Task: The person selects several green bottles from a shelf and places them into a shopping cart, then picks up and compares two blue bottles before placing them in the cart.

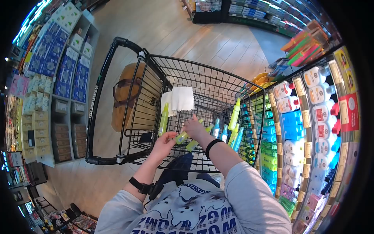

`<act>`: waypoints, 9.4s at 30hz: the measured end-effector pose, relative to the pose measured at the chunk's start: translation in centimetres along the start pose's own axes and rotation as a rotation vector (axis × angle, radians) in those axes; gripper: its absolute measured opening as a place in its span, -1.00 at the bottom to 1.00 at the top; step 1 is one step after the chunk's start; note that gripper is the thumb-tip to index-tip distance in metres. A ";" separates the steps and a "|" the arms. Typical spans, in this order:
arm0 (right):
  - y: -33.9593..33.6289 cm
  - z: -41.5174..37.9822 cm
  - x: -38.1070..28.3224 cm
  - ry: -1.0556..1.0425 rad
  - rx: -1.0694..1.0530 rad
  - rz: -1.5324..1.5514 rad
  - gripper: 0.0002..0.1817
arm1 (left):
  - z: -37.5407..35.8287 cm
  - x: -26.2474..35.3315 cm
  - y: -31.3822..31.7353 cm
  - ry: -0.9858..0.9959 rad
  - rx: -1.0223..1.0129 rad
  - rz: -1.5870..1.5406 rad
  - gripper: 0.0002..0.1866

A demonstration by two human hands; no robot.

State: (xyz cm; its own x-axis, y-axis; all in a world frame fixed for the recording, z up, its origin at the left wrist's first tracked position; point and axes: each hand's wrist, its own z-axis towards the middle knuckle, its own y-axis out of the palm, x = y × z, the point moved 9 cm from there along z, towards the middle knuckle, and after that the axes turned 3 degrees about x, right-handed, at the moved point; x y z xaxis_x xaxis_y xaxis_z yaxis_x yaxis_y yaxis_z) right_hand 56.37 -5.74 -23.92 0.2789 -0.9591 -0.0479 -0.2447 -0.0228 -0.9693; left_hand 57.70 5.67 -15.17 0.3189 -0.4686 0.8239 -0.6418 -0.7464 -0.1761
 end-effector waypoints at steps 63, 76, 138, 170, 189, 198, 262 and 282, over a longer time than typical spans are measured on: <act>4.6 -88.3 -9.9 1.857 1.050 0.504 -0.69 | -44.9 -7.5 64.2 0.307 -1.450 0.663 -0.15; 4.0 -89.4 -10.8 1.972 1.154 0.505 -0.64 | -45.3 -6.6 65.7 0.356 -1.406 0.712 -0.14; -6.3 -8.1 3.3 0.289 -0.163 0.397 -0.58 | -6.9 3.4 1.5 0.256 -0.175 0.210 -0.79; -19.6 -41.8 7.6 0.926 1.007 1.348 -0.60 | -15.1 11.7 22.0 0.118 -1.026 0.046 -0.62; -12.3 -65.1 -8.5 1.060 1.317 1.289 -0.69 | -33.5 6.7 44.1 0.284 -1.480 0.487 -0.57; -5.0 -78.0 -16.2 1.576 1.327 0.841 -0.67 | -38.8 2.5 50.5 0.413 -1.521 0.580 -0.62; 2.7 -91.4 -13.9 1.942 1.328 0.402 -0.74 | -46.9 -10.3 68.0 0.177 -1.446 0.499 -0.17; 4.4 -86.7 -16.6 1.839 1.010 0.350 -0.62 | -46.1 -8.9 67.4 1.326 -1.013 1.191 -0.28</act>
State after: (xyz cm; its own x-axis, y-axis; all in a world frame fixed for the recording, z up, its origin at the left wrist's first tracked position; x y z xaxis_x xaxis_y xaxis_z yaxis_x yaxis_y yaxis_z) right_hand -29.81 -14.33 -6.49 -0.8095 -0.0147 -0.5869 0.5623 -0.3067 -0.7680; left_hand -20.56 -18.72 -9.54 -0.7574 0.4820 0.4404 -0.3323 0.2960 -0.8955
